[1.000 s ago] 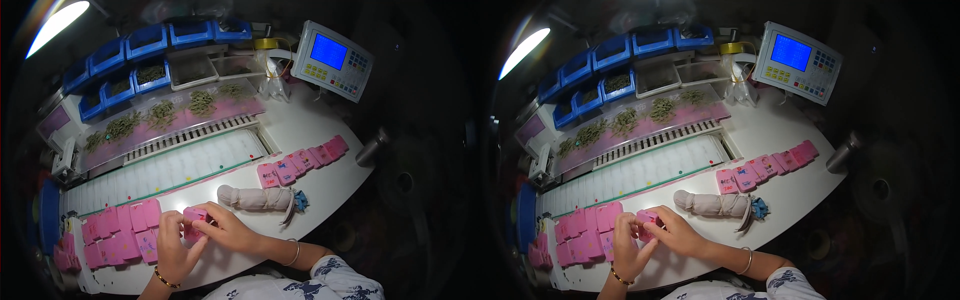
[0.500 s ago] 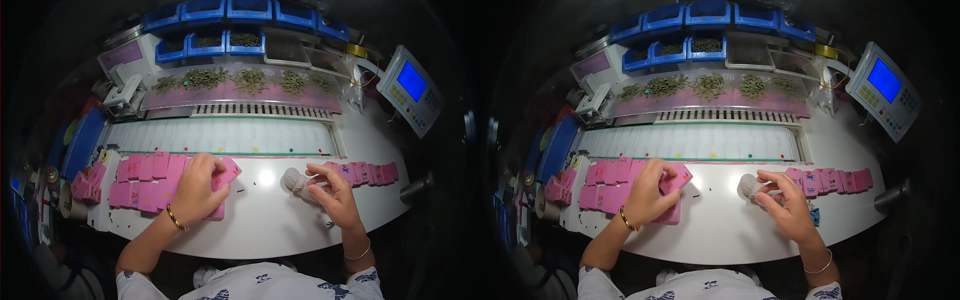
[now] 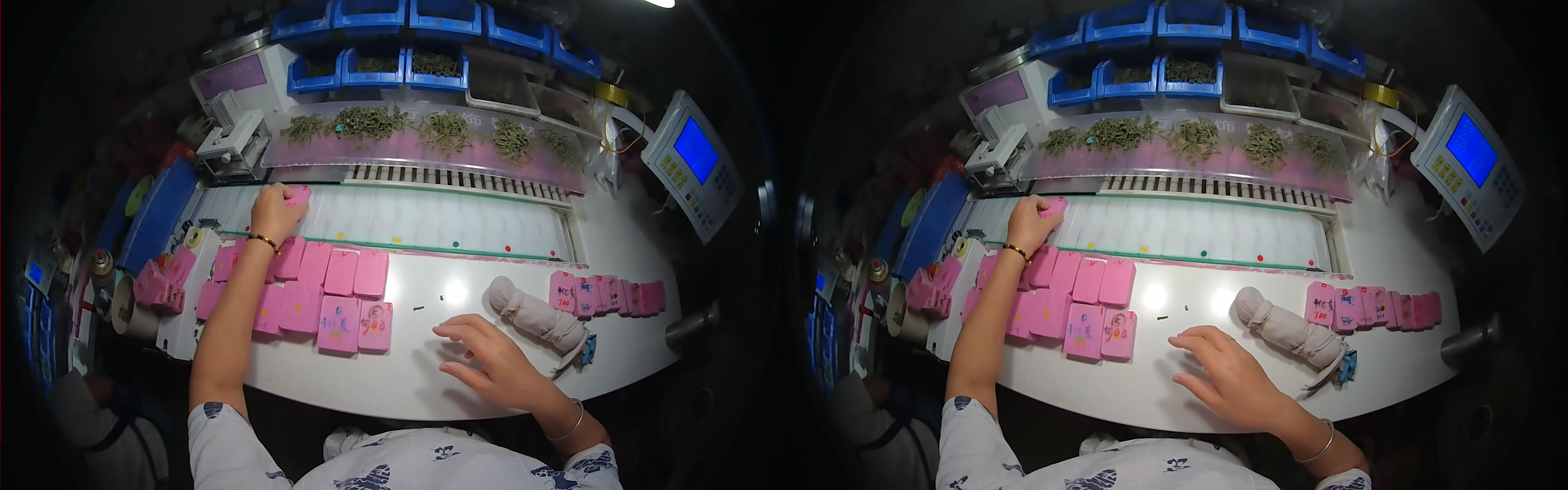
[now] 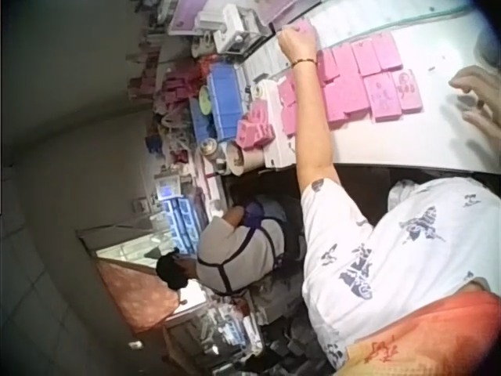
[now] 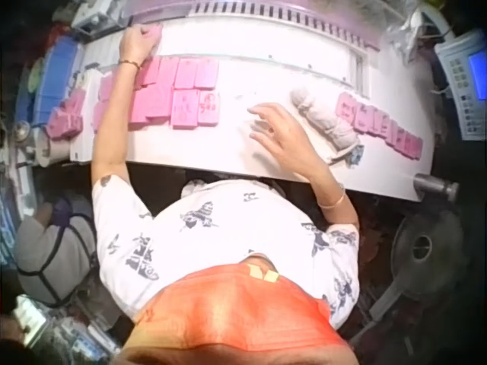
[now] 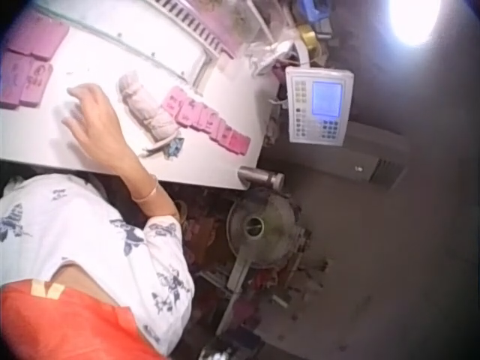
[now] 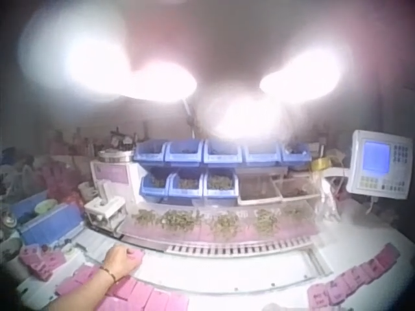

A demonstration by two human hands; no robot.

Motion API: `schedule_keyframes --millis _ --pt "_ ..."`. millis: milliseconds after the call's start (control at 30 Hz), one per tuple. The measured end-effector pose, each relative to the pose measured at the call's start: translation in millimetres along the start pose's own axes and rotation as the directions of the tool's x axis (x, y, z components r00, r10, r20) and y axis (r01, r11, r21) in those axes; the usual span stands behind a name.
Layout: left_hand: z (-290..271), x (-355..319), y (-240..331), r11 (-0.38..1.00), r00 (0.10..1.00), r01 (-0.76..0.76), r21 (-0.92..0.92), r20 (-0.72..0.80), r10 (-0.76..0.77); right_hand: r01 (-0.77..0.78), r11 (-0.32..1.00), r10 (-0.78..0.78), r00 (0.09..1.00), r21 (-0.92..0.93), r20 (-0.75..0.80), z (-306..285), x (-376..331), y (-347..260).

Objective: Placing dried botanical materials into molds and pressing them down as part of candle production.

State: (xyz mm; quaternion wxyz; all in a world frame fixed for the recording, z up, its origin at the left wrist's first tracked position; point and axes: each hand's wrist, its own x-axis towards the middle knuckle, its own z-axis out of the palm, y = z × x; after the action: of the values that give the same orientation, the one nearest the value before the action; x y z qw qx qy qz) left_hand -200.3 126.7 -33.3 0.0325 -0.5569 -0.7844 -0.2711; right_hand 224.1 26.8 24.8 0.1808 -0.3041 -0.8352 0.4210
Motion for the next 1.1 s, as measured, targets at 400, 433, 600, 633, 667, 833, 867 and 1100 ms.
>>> schedule_keyframes --millis 400,433,600,633,667,833,867,1100 --pt "0.6 5.1 -7.4 0.998 0.999 -0.047 -0.038 0.015 0.048 0.202 0.944 -0.205 0.979 -0.260 0.014 61.7 62.3 -9.9" --pt "-2.0 1.3 -3.4 0.998 0.999 -0.041 -0.039 0.020 0.041 0.200 0.945 -0.201 0.979 -0.258 0.020 65.9 64.5 -5.5" --pt "-25.6 -37.1 46.1 0.968 0.962 -0.247 -0.039 -0.127 0.240 0.140 0.971 -0.158 0.984 -0.194 -0.082 71.2 71.0 12.2" --pt "-32.0 -48.9 59.7 0.931 0.941 -0.324 -0.171 -0.165 0.297 0.144 0.972 -0.164 0.981 -0.186 -0.100 70.0 71.3 13.0" --pt "-35.7 -61.8 80.6 0.902 0.955 -0.296 -0.315 -0.110 0.275 0.130 0.973 -0.152 0.983 -0.192 -0.104 66.5 70.8 16.5" --pt "-53.6 -122.7 119.2 0.716 0.971 -0.142 -0.683 0.046 0.236 0.195 0.977 -0.210 0.958 -0.089 -0.196 45.1 58.4 21.9" --pt "-48.8 -131.6 118.4 0.539 0.954 0.121 -0.834 0.248 0.170 0.193 0.979 -0.203 0.950 -0.064 -0.239 37.3 53.7 21.3" --pt "-28.6 -177.7 144.2 -0.130 0.557 0.780 -0.612 0.585 0.589 0.396 0.915 -0.348 0.872 0.079 -0.346 17.3 26.2 16.5"
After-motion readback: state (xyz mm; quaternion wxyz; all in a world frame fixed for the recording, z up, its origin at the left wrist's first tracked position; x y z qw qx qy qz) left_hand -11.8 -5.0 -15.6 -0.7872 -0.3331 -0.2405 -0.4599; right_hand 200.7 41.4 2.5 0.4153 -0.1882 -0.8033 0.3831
